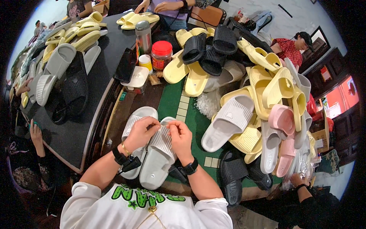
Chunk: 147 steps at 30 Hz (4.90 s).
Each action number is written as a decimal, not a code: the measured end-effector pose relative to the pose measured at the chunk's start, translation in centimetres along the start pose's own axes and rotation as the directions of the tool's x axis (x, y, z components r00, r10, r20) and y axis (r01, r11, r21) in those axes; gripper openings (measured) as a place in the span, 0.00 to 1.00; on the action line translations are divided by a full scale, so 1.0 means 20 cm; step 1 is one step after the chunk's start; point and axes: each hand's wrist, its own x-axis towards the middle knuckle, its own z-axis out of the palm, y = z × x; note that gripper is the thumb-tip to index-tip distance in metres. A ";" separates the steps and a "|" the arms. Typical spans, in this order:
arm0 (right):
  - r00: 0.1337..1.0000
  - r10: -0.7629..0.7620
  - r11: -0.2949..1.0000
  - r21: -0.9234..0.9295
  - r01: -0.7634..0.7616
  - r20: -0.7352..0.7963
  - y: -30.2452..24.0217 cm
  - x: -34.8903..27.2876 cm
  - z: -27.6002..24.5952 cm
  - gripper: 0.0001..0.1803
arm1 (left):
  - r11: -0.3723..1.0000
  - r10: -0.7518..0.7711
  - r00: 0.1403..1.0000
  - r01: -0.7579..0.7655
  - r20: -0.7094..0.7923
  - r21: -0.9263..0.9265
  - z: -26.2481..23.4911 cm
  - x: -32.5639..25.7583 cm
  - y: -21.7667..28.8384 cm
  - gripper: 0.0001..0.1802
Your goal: The recorder is inspecting and cleaning yellow and white slippers in a manufacturing setting, using their hands and a small tool to trim or clean the items.
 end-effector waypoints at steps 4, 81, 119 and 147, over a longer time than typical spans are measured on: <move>0.997 -0.015 0.991 -0.132 0.025 0.078 0.02 0.01 0.00 0.07 | 0.998 0.051 0.999 -0.051 -0.010 0.024 0.01 0.00 -0.03 0.05; 0.632 -0.756 0.607 -0.546 0.578 -0.171 -0.79 -0.15 -0.56 0.07 | 0.735 0.229 0.826 0.200 -0.515 0.648 -1.45 -0.16 0.42 0.27; 0.986 -0.168 0.549 -0.830 0.100 0.008 -0.59 -0.03 -0.07 0.20 | 0.961 0.260 0.945 -0.234 -0.197 0.147 -1.27 -0.51 0.67 0.20; 0.971 0.239 0.697 -0.696 -0.173 -0.002 -0.51 -0.15 -0.49 0.33 | 0.981 -0.128 0.991 0.131 -0.030 0.142 -0.29 -0.09 0.26 0.31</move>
